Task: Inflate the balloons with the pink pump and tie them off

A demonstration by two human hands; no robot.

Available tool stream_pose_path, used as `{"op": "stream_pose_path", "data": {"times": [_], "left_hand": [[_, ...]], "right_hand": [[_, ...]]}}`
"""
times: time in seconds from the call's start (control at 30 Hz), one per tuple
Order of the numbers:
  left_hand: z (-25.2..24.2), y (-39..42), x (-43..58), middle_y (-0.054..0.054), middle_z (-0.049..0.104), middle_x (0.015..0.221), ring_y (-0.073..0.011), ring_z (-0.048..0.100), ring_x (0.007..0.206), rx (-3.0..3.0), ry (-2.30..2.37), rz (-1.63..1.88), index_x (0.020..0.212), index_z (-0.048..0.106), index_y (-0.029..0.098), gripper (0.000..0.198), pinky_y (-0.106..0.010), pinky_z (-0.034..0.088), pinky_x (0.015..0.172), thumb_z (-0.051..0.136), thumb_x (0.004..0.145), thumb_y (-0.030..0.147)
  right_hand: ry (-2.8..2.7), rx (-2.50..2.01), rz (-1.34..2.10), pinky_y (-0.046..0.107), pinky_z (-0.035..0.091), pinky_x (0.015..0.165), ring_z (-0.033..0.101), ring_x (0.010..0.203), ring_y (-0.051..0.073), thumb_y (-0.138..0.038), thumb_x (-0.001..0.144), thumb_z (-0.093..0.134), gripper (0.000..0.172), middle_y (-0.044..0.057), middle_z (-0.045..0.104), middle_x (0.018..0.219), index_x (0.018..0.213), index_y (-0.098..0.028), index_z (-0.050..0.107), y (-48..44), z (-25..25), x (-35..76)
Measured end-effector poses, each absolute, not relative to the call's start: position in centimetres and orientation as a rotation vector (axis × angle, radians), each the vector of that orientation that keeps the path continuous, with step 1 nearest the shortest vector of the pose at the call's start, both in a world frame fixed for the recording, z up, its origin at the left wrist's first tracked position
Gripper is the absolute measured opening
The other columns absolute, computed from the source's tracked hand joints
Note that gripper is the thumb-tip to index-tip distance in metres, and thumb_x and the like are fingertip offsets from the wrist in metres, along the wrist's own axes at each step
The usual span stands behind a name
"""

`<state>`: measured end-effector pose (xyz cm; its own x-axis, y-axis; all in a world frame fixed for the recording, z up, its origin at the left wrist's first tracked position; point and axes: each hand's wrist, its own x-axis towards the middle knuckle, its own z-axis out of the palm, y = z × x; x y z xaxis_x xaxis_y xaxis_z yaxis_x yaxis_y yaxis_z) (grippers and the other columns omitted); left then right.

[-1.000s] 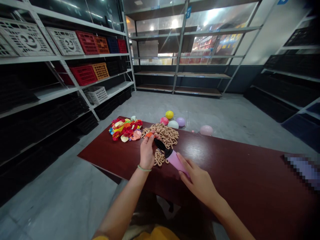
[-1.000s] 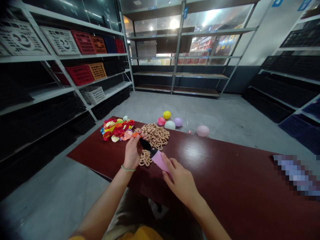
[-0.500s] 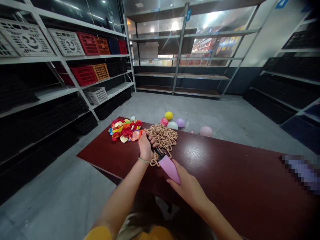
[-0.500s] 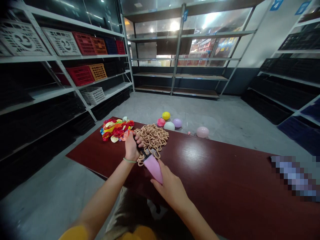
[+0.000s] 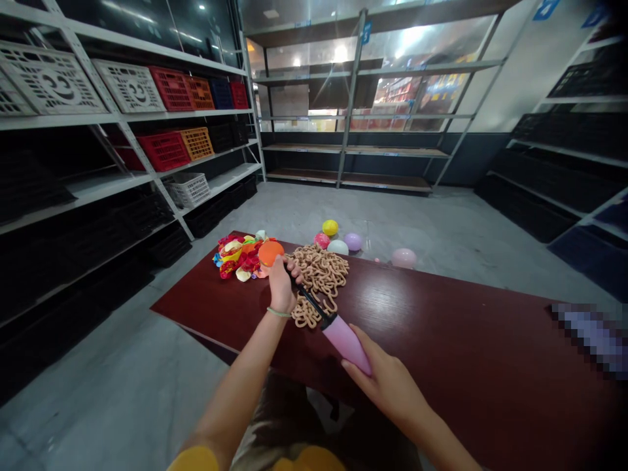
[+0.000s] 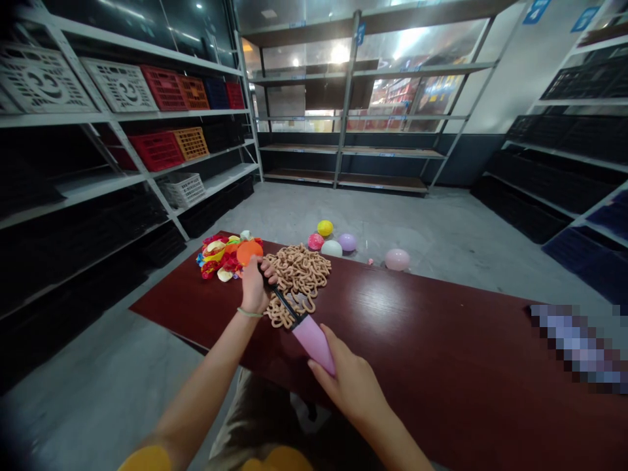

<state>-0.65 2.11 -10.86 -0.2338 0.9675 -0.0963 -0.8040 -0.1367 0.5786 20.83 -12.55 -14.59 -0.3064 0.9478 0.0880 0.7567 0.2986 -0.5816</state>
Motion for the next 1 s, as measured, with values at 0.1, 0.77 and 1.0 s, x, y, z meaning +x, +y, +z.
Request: {"op": "stream_pose_path", "data": {"times": [0.1, 0.77, 1.0], "left_hand": [[-11.4, 1.1, 0.5, 0.006, 0.038, 0.062, -0.0064, 0.039, 0.045, 0.387, 0.65, 1.683, 0.079, 0.045, 0.02, 0.021, -0.016, 0.03, 0.039, 0.054, 0.095, 0.031], [-12.2, -0.6, 2.5, 0.006, 0.044, 0.062, -0.0074, 0.04, 0.045, 0.452, 0.663, 1.553, 0.083, 0.047, 0.021, 0.024, -0.017, 0.036, 0.041, 0.056, 0.093, 0.041], [-10.3, 2.1, -1.5, 0.006, 0.038, 0.061, -0.0063, 0.037, 0.042, 0.471, 0.665, 1.721, 0.08, 0.045, 0.021, 0.02, -0.017, 0.027, 0.036, 0.049, 0.096, 0.032]], "right_hand": [[-2.114, -1.515, 0.686, 0.048, 0.055, 0.094, 0.065, 0.119, 0.033, -0.037, 0.094, 0.054, 0.057, 0.011, 0.059, 0.142, 0.148, -0.025, 0.041, -11.3, -13.6, 19.2], [-1.973, -1.45, 0.835, 0.041, 0.053, 0.094, 0.064, 0.12, 0.029, -0.036, 0.093, 0.053, 0.056, 0.008, 0.06, 0.14, 0.147, -0.029, 0.039, -10.9, -14.6, 17.8], [-2.024, -1.603, 0.828, 0.043, 0.056, 0.09, 0.069, 0.111, 0.031, -0.032, 0.084, 0.06, 0.064, 0.011, 0.064, 0.134, 0.145, -0.025, 0.041, -13.0, -15.3, 19.6]]}}
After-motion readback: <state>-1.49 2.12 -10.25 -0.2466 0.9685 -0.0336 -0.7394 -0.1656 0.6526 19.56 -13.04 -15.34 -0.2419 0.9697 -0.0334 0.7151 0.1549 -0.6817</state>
